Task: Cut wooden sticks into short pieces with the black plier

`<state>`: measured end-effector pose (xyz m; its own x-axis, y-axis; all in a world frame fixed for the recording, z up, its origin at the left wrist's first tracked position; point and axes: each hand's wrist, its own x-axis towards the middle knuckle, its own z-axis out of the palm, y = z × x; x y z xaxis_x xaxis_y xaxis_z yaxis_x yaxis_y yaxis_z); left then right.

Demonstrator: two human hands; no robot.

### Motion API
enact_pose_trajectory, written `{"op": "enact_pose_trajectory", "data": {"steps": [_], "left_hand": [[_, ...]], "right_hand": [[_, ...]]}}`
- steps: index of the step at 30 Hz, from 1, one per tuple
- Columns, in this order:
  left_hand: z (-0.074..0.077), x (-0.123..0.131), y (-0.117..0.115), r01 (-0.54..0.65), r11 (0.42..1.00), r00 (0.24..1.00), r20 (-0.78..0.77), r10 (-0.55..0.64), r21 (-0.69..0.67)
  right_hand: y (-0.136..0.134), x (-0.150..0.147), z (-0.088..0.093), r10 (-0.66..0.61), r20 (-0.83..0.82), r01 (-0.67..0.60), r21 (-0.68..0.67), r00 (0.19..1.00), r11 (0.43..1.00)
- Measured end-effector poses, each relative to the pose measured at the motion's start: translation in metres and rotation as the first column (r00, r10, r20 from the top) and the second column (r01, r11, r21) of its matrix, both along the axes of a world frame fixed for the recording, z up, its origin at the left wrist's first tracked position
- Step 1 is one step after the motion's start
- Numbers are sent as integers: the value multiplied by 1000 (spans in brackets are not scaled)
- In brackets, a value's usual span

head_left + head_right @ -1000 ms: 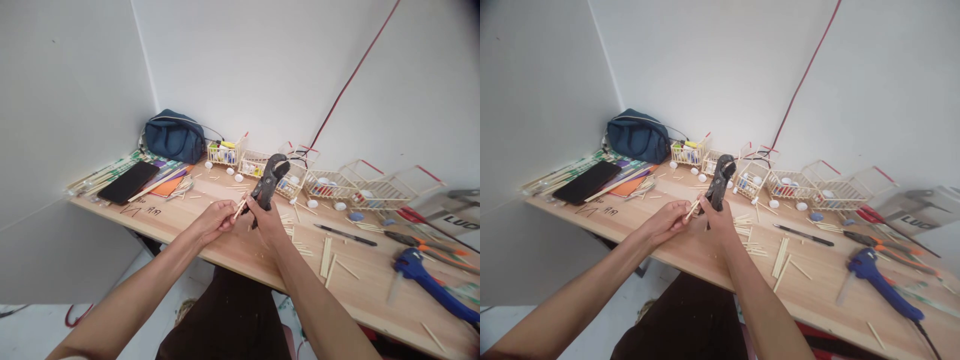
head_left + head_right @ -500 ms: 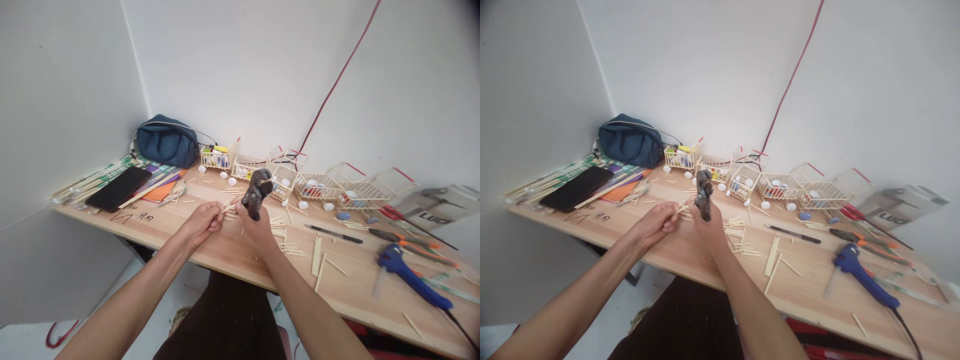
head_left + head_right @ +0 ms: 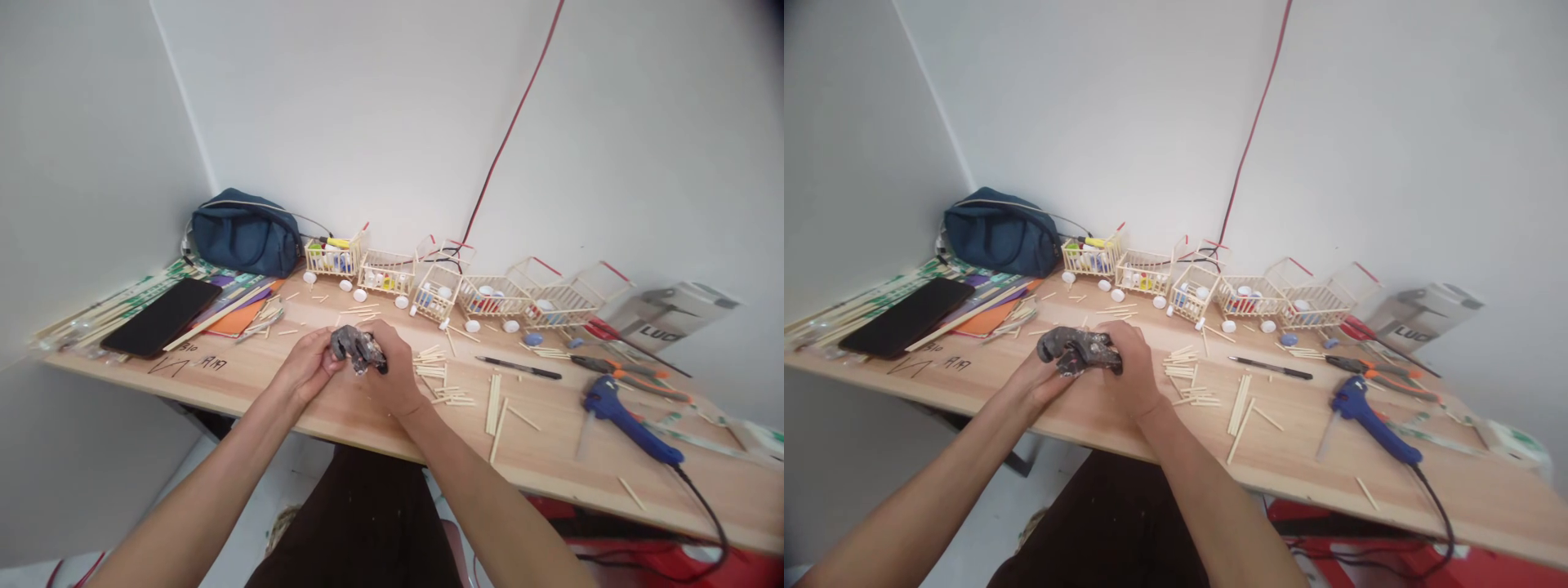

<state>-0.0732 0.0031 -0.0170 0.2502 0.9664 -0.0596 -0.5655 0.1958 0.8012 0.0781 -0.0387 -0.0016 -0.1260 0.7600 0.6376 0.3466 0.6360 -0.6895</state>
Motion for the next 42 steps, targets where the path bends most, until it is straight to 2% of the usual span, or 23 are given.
{"op": "enact_pose_trajectory", "data": {"steps": [3,6,8,10,12,14,16,18,20,24,26,29,31,34,36,37,39,41,42], "left_hand": [[6,-6,2,-100,995,995,-8,100,13],[11,-9,3,-188,973,964,-162,209,135],[12,-10,5,-211,951,911,-308,276,228],[13,-13,9,-188,922,805,-485,342,339],[13,-18,13,-133,883,648,-635,420,449],[14,-26,17,-71,853,510,-716,477,518],[15,-33,19,-30,832,392,-759,519,554],[15,-39,19,10,818,273,-789,551,575],[12,-43,20,47,806,189,-797,573,591],[4,-49,22,28,780,98,-778,620,625],[1,-51,23,-3,771,98,-768,634,636],[-1,-53,24,-7,763,150,-754,639,646],[-2,-54,24,-20,732,167,-720,674,681],[0,-53,21,-53,666,153,-653,741,744],[4,-48,17,-61,672,181,-654,734,738],[7,-45,13,-69,698,231,-669,707,713],[14,-38,5,-75,787,414,-699,583,612],[20,-29,-3,-21,885,623,-686,375,464],[22,-25,-7,37,912,681,-678,275,408]], "right_hand": [[-1,0,-2,-112,-95,104,-84,989,991],[3,2,-6,-230,-226,176,-236,947,956],[9,3,-8,-280,-335,153,-359,899,921],[15,5,-9,-320,-457,89,-457,830,885],[21,6,-9,-337,-579,11,-493,743,870],[23,8,-8,-330,-677,-58,-483,658,874],[24,9,-7,-313,-727,-111,-470,611,875],[23,10,-7,-296,-730,-135,-468,617,873],[23,10,-8,-288,-704,-133,-478,649,868],[23,9,-12,-285,-645,-105,-496,709,862],[23,8,-13,-285,-624,-91,-500,728,861],[23,9,-13,-285,-602,-74,-500,746,863],[23,9,-14,-273,-597,-77,-493,754,866],[23,10,-15,-249,-583,-85,-485,774,870],[23,9,-16,-248,-546,-66,-491,800,869],[23,9,-16,-251,-520,-49,-496,816,867],[23,9,-16,-259,-465,-9,-498,846,867],[23,9,-16,-257,-419,20,-492,871,870],[23,9,-16,-251,-401,28,-486,881,873]]}}
